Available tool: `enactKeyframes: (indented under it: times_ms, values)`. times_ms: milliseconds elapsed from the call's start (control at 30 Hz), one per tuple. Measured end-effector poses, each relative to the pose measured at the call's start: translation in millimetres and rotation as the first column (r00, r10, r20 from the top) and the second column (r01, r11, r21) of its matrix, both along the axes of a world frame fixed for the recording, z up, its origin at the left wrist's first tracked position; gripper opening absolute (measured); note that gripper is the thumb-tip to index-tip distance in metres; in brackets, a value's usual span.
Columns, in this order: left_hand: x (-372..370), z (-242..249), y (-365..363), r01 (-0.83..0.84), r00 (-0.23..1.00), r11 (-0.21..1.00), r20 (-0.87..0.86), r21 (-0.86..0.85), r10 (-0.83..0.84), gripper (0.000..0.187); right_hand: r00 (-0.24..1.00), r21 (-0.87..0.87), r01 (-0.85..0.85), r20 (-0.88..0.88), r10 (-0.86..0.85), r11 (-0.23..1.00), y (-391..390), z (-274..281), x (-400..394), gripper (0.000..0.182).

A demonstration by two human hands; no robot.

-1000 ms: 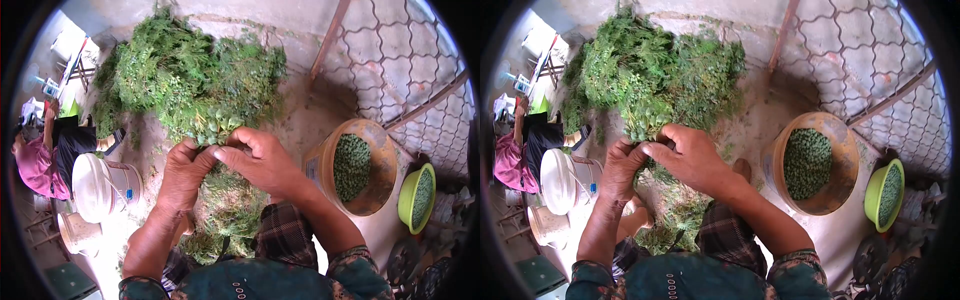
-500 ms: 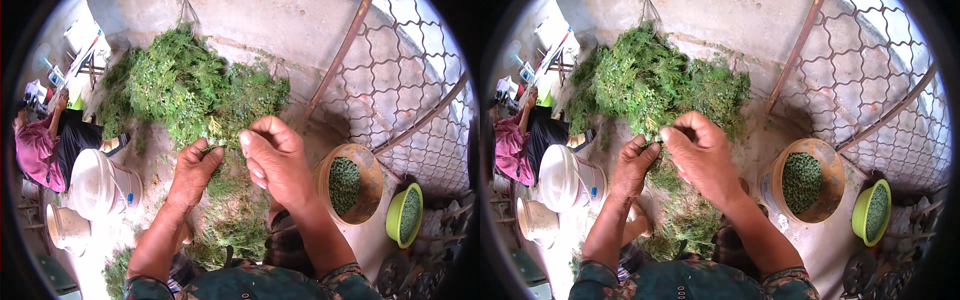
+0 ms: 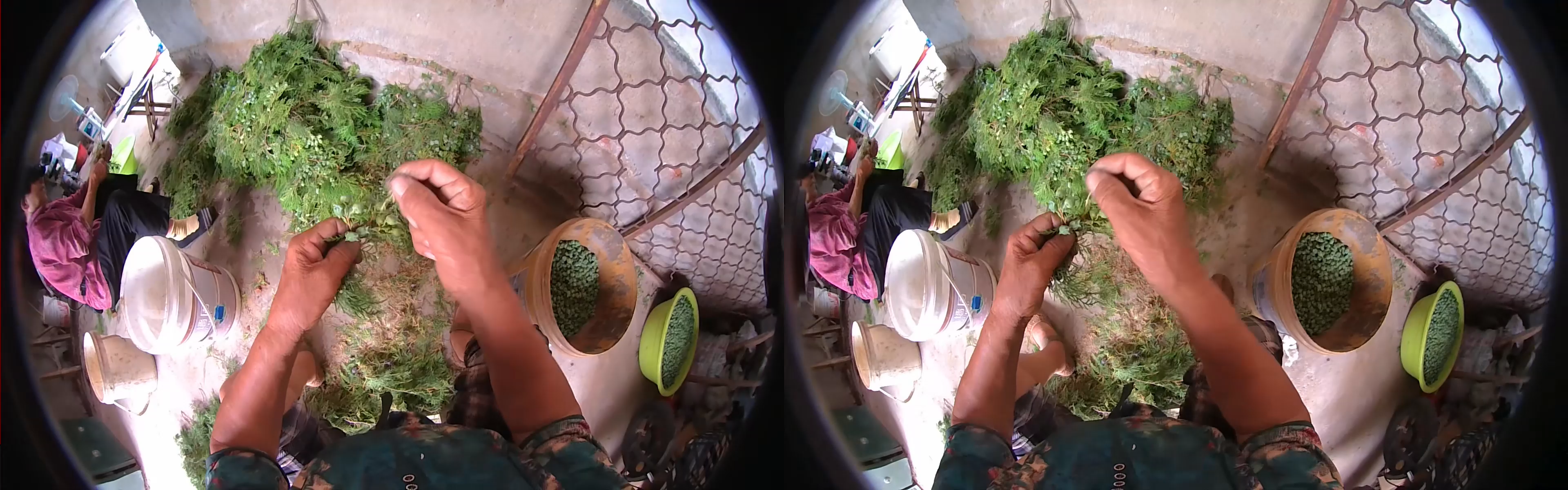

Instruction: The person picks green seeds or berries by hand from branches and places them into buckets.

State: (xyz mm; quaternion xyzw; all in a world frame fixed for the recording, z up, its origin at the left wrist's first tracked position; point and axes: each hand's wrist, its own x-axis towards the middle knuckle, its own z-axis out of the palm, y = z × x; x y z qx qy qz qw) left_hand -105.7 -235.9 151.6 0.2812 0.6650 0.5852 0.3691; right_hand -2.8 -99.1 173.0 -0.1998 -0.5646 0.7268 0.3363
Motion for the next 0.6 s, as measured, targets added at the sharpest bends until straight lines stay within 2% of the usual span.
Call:
enactKeyframes:
  times_ms: [33, 67, 167, 200, 233, 300, 367, 433, 467, 500, 567, 600]
  values:
    - [-1, -3, 0, -0.021, 0.998, 0.999, 0.061, 0.038, 0.018, 0.006, 0.963, 0.222, -0.267, 0.02, 0.269, 0.938, 7, 3, 8, 0.013]
    - [-2, -4, 1, -0.045, 0.992, 0.996, 0.122, 0.078, 0.035, 0.006, 0.856, 0.421, -0.499, 0.1, 0.508, 0.758, 12, 5, 14, 0.016]
    - [0, -3, 4, -0.067, 0.994, 0.992, 0.091, 0.106, 0.057, 0.006, 0.79, 0.373, -0.585, 0.063, 0.61, 0.72, 10, 12, 29, 0.021]
    - [1, -4, 3, -0.065, 0.994, 0.993, 0.093, 0.103, 0.056, 0.006, 0.838, 0.19, -0.541, 0.206, 0.506, 0.819, 15, 25, 35, 0.023]
    - [2, -3, 3, -0.03, 0.998, 0.992, 0.055, 0.122, 0.024, 0.007, 0.84, 0.187, -0.537, 0.207, 0.501, 0.823, 17, 19, 32, 0.023]
    - [5, -1, 4, 0.016, 1.0, 0.989, 0.016, 0.146, -0.018, 0.008, 0.97, 0.125, -0.203, 0.161, 0.182, 0.971, 19, 5, 26, 0.029]
    - [8, 3, 4, 0.113, 0.988, 0.987, -0.122, 0.116, -0.099, 0.008, 0.956, 0.132, -0.236, 0.207, 0.206, 0.963, 19, 9, 27, 0.036]
    - [9, 4, 3, 0.129, 0.987, 0.987, -0.109, 0.099, -0.118, 0.006, 0.934, 0.304, -0.332, 0.24, 0.265, 0.893, 15, 3, 26, 0.038]
    - [7, 4, 2, 0.202, 0.967, 0.976, -0.176, 0.083, -0.185, 0.005, 0.887, 0.286, -0.43, 0.312, 0.342, 0.856, 16, 11, 31, 0.039]
    - [7, 5, 2, 0.274, 0.937, 0.96, -0.241, 0.065, -0.251, 0.004, 0.886, 0.281, -0.43, 0.315, 0.34, 0.858, 16, 8, 32, 0.039]
    - [6, 12, 0, 0.286, 0.932, 0.958, -0.24, 0.02, -0.273, 0.005, 0.858, 0.342, -0.507, 0.287, 0.426, 0.791, 18, -5, 32, 0.037]
    - [5, 14, -1, 0.317, 0.912, 0.948, -0.271, -0.007, -0.307, 0.005, 0.85, 0.281, -0.523, 0.248, 0.465, 0.805, 18, -9, 31, 0.033]
